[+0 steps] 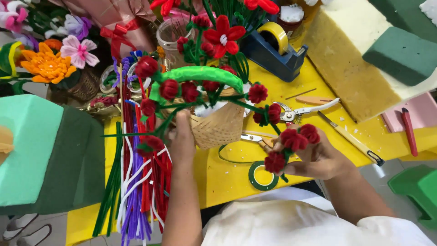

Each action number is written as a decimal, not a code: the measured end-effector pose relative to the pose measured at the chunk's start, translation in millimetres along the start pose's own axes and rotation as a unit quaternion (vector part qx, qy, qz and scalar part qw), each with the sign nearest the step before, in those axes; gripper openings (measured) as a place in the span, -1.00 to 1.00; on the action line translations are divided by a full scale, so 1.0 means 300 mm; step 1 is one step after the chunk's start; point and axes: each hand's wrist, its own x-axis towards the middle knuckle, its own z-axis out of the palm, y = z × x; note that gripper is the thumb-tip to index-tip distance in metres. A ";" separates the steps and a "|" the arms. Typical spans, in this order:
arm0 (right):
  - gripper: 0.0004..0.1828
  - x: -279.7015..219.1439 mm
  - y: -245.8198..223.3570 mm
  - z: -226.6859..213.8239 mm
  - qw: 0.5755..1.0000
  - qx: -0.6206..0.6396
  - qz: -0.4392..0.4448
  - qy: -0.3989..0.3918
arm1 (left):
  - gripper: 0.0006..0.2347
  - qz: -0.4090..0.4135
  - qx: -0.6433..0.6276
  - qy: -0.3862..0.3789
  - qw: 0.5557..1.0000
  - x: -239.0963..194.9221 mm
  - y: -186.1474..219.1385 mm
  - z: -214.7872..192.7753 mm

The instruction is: Assembling a decorative basket using pipe cleaners, floral tape, and wire cutters to create artificial flowers.

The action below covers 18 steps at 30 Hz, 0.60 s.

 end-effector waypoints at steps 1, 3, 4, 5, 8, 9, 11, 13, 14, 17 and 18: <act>-0.65 -0.031 0.026 -0.033 1.000 0.003 0.003 0.001 | -0.71 -0.003 0.003 0.001 1.000 0.011 -0.060 -0.021; -0.60 -0.087 0.077 -0.101 1.000 0.021 0.004 0.007 | -0.84 0.060 0.010 -0.004 0.998 0.036 -0.178 -0.063; -0.60 -0.087 0.072 -0.105 1.000 0.022 0.006 0.006 | -0.84 0.059 0.011 -0.002 0.998 0.011 -0.153 -0.074; -0.59 -0.091 0.068 -0.104 1.000 0.029 0.004 0.007 | -0.81 0.066 0.049 0.003 0.997 -0.019 -0.129 -0.089; -0.49 -0.153 0.059 -0.146 0.989 0.140 0.038 -0.005 | -0.80 0.071 0.057 -0.006 0.996 -0.104 -0.011 -0.126; -0.39 -0.187 0.055 -0.163 0.967 0.242 0.074 -0.018 | -0.80 0.069 0.026 -0.020 0.997 -0.136 0.035 -0.140; -0.49 -0.214 0.035 -0.178 0.969 0.234 0.084 0.016 | -0.83 0.012 0.077 0.001 0.997 -0.142 -0.041 -0.156; -0.56 -0.182 0.007 -0.172 0.970 0.222 0.092 0.048 | -0.83 -0.041 0.124 0.021 0.991 -0.125 -0.173 -0.186; -0.69 -0.139 -0.011 -0.158 0.959 0.270 0.080 -0.009 | -0.90 0.221 0.311 -0.015 0.924 -0.109 -0.267 -0.208; -0.82 -0.080 -0.027 -0.144 0.917 0.390 0.045 -0.074 | -0.88 0.291 0.288 -0.059 0.910 -0.126 -0.215 -0.145; -0.85 -0.071 -0.024 -0.144 0.883 0.462 0.025 -0.081 | -0.84 0.101 0.088 -0.062 0.989 -0.143 -0.142 -0.105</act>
